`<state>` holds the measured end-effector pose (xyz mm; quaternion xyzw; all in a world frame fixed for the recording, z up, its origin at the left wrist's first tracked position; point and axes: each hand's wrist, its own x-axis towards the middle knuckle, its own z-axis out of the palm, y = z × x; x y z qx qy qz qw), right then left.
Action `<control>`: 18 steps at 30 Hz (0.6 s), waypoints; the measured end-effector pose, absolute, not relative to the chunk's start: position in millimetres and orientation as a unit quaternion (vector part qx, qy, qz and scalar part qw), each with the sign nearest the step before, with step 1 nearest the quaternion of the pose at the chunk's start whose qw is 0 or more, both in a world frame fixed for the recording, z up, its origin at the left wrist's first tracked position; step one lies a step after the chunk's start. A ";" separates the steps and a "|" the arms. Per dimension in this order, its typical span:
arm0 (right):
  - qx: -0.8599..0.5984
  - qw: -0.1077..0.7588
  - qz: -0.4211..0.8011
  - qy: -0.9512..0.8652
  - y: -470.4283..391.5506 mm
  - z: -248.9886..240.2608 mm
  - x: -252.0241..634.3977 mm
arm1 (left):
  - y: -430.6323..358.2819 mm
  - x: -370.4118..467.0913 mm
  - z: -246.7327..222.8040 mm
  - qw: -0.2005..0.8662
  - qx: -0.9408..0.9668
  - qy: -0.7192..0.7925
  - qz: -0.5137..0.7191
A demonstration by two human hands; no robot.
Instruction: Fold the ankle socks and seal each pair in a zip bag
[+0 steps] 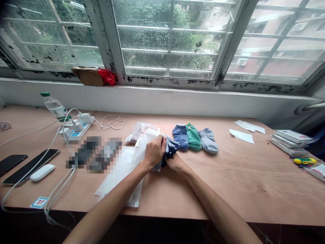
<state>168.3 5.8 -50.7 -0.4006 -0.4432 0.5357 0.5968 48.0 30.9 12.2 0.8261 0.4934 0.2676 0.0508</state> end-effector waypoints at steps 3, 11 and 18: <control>-0.376 0.604 0.520 -0.473 4.4 -40.3 166.7 | 29.9 45.9 12.3 0.055 0.829 0.485 0.271; -0.336 0.617 0.657 -0.274 -0.1 -17.6 173.3 | 26.2 46.0 7.0 0.078 0.841 0.461 0.273; -0.324 0.574 0.708 -0.254 3.4 -23.3 172.6 | 25.0 49.5 11.3 0.051 0.846 0.458 0.269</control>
